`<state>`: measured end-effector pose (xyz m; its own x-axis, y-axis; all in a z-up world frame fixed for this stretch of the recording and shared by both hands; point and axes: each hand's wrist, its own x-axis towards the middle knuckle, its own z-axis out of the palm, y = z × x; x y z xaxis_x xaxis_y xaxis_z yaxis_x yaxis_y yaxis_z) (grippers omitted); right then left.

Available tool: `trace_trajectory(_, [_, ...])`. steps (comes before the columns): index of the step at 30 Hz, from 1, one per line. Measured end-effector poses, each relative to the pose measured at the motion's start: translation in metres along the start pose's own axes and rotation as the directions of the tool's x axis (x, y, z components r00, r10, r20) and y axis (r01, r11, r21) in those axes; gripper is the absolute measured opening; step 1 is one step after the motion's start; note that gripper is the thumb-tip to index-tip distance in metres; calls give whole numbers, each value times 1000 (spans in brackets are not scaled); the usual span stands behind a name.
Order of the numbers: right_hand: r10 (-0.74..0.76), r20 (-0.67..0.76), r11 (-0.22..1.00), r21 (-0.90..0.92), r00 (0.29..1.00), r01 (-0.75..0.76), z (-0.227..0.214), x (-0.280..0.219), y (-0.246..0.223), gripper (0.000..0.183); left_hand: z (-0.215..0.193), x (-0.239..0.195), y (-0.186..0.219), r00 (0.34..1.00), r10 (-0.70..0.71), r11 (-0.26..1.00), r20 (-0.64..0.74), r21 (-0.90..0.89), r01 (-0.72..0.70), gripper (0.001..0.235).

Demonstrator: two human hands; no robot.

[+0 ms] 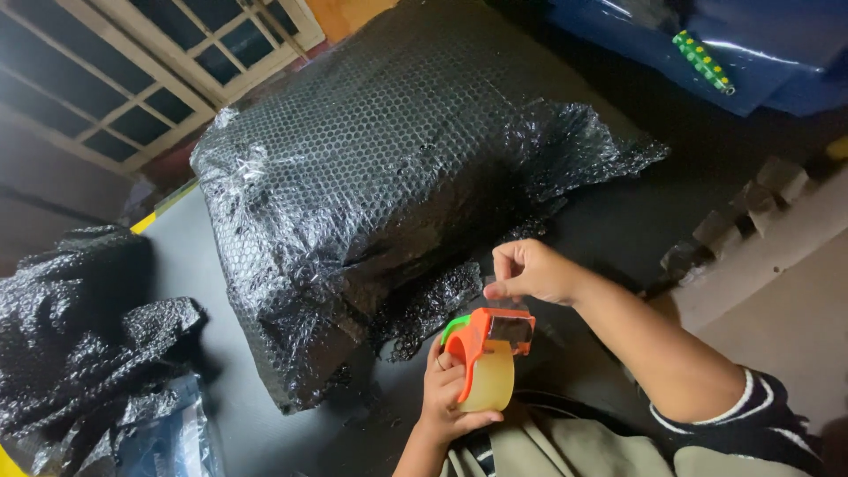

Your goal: The person wraps a blue rectangular object with black bubble wrap on a table. They fold the bubble wrap around the object and secure it with clear packing tape using a handheld dispenser. The package is rotated and adjusted to ensure full coverage.

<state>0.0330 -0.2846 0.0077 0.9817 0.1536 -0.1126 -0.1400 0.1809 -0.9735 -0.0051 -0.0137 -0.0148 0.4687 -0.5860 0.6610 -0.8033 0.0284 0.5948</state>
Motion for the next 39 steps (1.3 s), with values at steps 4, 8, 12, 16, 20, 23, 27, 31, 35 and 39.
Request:
trace_trajectory(4, [38, -45, 999, 34, 998, -37, 0, -8, 16, 41, 0, 0, 1, 999, 42, 999, 6, 17, -42, 50])
trace_trajectory(8, [-23, -385, 956, -279, 922, -92, 4, -26, 3, 42, 1, -3, -2, 998, 59, 998, -25, -3, -60, 54])
trace_trajectory(12, [114, -627, 990, 7, 771, -140, -5, -57, 30, 38, 4, -23, -16, 995, 94, 995, -26, -9, -94, 49])
trace_trajectory(16, [-32, -853, 949, 138, 521, 285, -9, -97, 67, 31, 1, -7, -2, 997, 64, 998, -46, -4, -64, 50])
trace_trajectory(20, [108, -919, 835, 291, 380, 467, -24, -126, 94, 34, 3, -15, -8, 998, 41, 999, -39, 10, -40, 55])
trace_trajectory(23, [166, -938, 759, 319, 304, 567, -22, -141, 81, 36, 4, -15, -10, 997, 69, 998, -36, -6, -69, 54])
trace_trajectory(27, [206, -950, 655, 312, 234, 689, -32, -136, 106, 32, 5, -24, -19, 997, 81, 997, -15, -16, -81, 52])
trace_trajectory(31, [321, -937, 737, 339, 138, 585, -25, -124, 108, 42, 5, -21, -16, 992, 118, 992, -53, -40, -120, 47])
trace_trajectory(35, [370, -921, 780, 380, 125, 498, -24, -117, 113, 42, 3, -19, -12, 995, 98, 995, -36, -31, -99, 48])
trace_trajectory(39, [373, -916, 798, 399, 150, 452, -33, -116, 130, 37, 3, -23, -15, 997, 83, 996, -7, -31, -83, 46])
